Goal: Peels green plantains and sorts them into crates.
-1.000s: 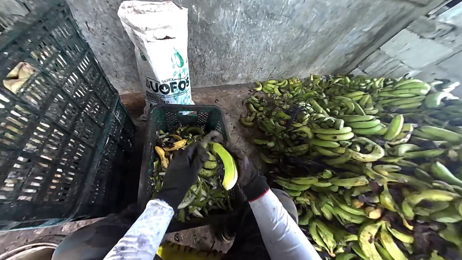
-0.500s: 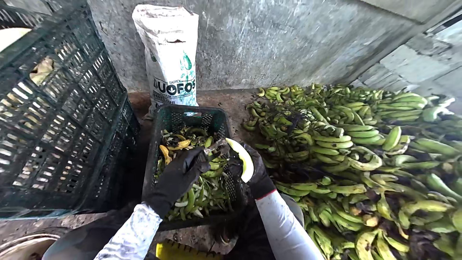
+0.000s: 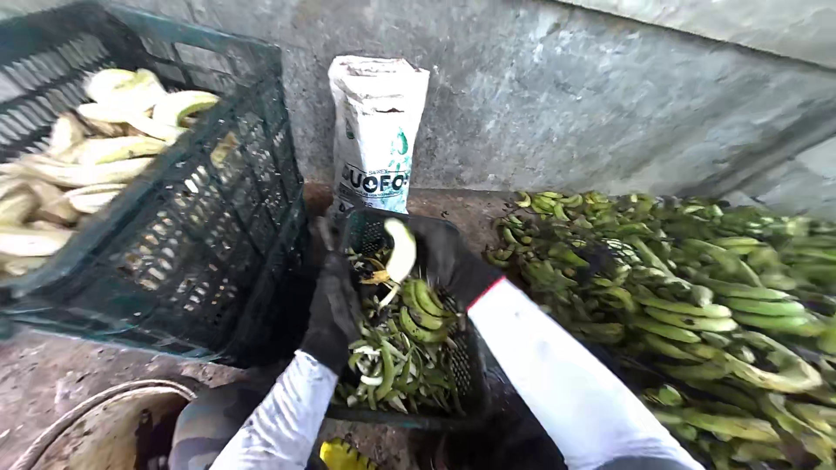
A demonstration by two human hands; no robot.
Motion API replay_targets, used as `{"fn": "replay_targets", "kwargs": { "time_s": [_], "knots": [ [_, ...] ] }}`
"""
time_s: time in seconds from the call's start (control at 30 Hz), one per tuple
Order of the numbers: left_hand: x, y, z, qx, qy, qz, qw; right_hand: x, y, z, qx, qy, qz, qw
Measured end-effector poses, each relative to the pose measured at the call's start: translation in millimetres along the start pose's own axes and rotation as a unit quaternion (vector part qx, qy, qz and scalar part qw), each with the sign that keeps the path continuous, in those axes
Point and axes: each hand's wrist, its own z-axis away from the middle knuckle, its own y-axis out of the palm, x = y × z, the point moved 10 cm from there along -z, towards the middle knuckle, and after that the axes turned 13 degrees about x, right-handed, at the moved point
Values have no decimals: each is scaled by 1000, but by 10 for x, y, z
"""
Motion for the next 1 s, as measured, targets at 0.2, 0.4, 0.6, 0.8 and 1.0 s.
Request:
{"fn": "replay_targets", "kwargs": {
  "time_s": [0.2, 0.4, 0.6, 0.8, 1.0],
  "knots": [
    [173, 59, 45, 0, -46, -20, 999, 1766, 315, -527, 30, -227, 78, 970],
    [60, 120, 87, -20, -43, -55, 997, -351, -486, -268, -81, 158, 529, 830],
    [121, 226, 104, -32, -42, -51, 997, -2026, -1161, 53, 0, 344, 539, 769],
    [237, 477, 132, -31, -70, -80, 994, -2131, -1111, 230, -34, 287, 417, 862],
    [923, 839, 160, 24, -112, -53, 992, -1589, -756, 553, -152, 76, 278, 945]
  ]
}}
